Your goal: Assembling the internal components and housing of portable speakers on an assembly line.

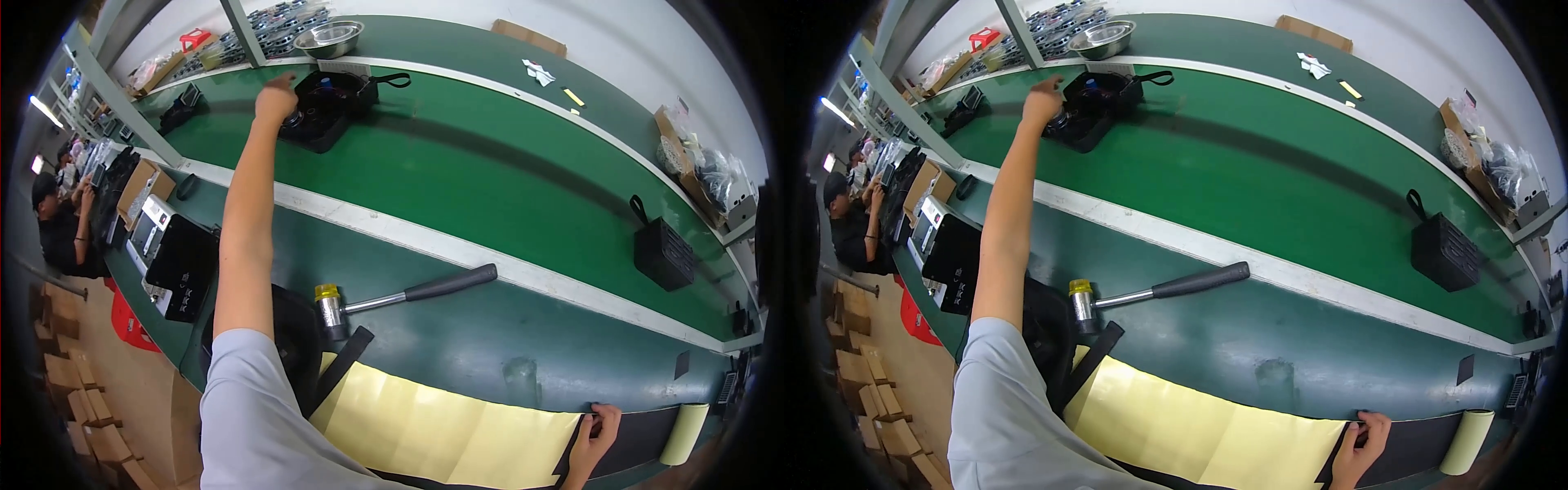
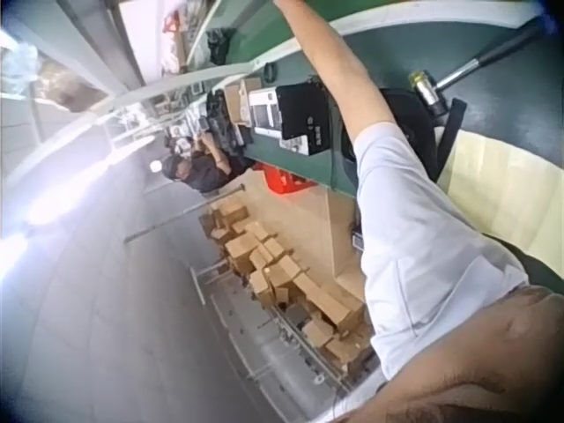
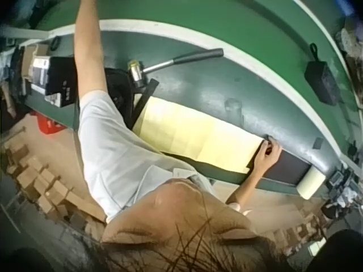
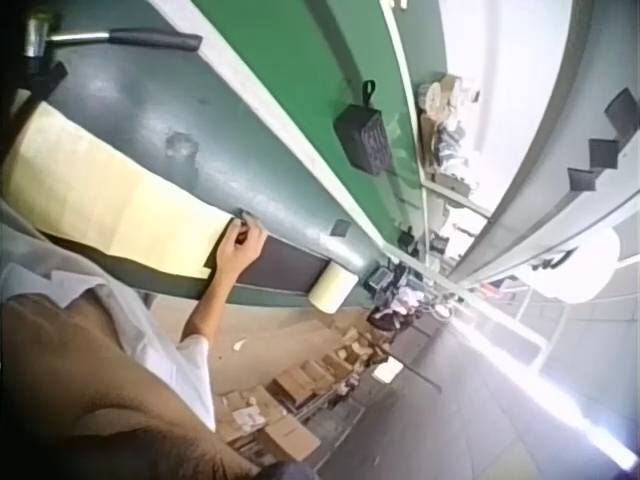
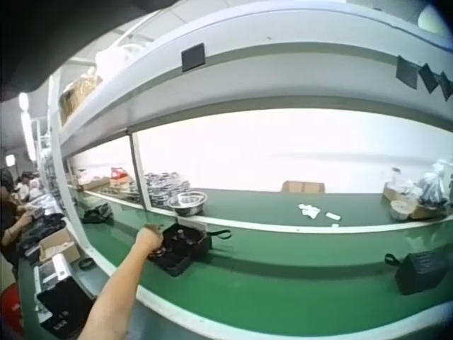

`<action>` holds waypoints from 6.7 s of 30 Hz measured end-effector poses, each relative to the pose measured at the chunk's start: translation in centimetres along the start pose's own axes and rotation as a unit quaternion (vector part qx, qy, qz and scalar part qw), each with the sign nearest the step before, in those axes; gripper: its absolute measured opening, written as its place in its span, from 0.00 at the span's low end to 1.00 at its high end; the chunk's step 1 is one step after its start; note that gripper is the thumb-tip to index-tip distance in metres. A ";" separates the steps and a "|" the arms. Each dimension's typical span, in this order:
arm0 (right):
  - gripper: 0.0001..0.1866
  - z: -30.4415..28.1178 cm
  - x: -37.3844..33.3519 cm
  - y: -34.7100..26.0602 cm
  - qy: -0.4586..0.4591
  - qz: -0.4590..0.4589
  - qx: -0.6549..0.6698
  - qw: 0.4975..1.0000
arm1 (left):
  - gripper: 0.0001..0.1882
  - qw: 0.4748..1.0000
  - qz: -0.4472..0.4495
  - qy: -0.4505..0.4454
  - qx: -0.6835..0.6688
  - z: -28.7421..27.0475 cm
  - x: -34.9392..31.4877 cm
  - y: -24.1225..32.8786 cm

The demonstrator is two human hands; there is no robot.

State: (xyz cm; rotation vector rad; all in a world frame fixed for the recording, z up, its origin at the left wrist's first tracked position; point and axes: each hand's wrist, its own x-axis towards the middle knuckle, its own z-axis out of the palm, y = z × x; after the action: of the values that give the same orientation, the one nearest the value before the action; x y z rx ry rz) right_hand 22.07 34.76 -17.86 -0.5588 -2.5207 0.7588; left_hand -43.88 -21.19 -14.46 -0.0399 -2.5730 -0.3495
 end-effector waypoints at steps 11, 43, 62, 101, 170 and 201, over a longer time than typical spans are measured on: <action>0.09 -0.7 0.3 -0.4 -0.001 0.021 -0.009 1.000 | 0.26 0.967 0.178 -0.180 0.028 -0.7 -0.8 4.4; 0.31 4.2 9.3 -5.1 -0.180 0.053 0.701 0.688 | 0.16 0.863 0.354 -0.270 -0.240 -17.8 -29.3 44.9; 0.29 -1.6 11.3 5.3 -0.186 0.229 0.801 0.520 | 0.21 0.674 0.194 -0.550 -0.453 -20.9 -42.4 49.4; 0.28 -1.4 11.6 6.2 -0.221 0.238 0.783 0.530 | 0.10 0.775 0.483 -0.037 -0.406 -14.6 -44.3 54.0; 0.32 -7.9 8.0 -5.1 -0.053 0.139 0.459 0.876 | 0.10 0.742 0.549 -0.235 -0.305 -11.4 -37.6 51.0; 0.36 -4.6 9.0 -7.7 -0.097 -0.063 -0.045 0.992 | 0.10 0.721 0.336 -0.460 -0.393 -10.2 -30.8 47.5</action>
State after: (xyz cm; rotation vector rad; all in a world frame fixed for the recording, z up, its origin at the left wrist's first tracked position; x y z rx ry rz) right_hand 15.15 35.21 -7.24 -0.3649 -2.7505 0.6856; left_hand -7.68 23.43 -10.68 -1.8085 -2.7521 -1.3518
